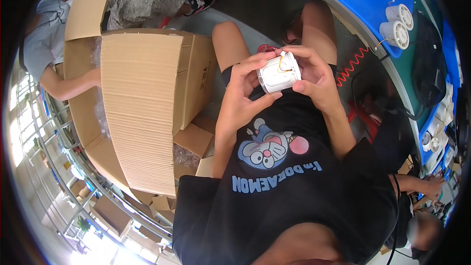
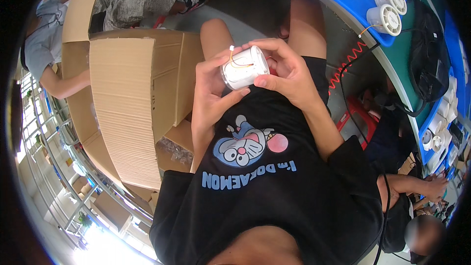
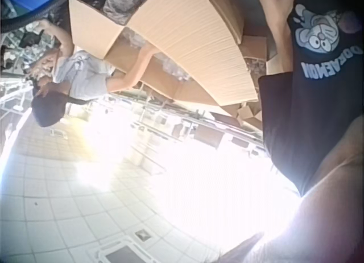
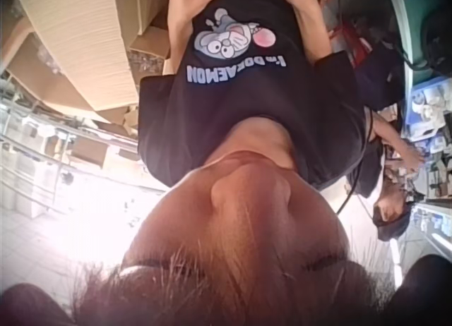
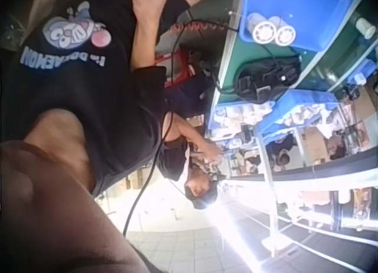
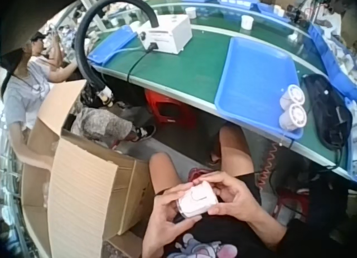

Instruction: The recorder is seen placing electronic components into small plastic bags and then organizing them into a cardboard box on an assembly line.

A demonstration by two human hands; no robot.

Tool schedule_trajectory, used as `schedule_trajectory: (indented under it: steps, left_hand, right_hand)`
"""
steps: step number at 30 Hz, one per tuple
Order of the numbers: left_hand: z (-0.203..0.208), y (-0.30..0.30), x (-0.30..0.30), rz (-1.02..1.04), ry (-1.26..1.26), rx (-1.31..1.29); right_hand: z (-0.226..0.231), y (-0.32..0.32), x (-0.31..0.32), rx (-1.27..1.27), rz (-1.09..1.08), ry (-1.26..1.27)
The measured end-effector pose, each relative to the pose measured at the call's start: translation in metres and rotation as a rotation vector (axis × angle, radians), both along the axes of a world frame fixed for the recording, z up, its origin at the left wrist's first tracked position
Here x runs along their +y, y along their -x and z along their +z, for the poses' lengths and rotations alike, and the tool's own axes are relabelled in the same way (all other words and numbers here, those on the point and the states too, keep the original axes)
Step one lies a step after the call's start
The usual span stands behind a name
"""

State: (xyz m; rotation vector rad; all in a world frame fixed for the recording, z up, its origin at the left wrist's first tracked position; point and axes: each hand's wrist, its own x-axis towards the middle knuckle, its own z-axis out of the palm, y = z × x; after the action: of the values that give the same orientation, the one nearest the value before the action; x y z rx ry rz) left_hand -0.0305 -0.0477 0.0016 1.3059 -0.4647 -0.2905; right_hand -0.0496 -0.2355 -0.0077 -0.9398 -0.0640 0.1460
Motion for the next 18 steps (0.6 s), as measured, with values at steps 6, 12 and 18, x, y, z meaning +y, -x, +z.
schedule_trajectory:
  steps: [6,12,18]
  left_hand:
    - [-0.002,0.0,-0.007,0.036,0.018,0.016]
    - [0.004,0.002,-0.018,0.127,-0.003,-0.001]
    - [0.002,0.008,-0.021,0.21,-0.105,-0.118]
  right_hand:
    - [0.003,0.002,0.007,-0.007,-0.088,0.084]
    - [0.004,-0.003,0.007,-0.023,-0.108,0.09]
    - [0.015,-0.004,0.007,0.065,-0.053,0.11]
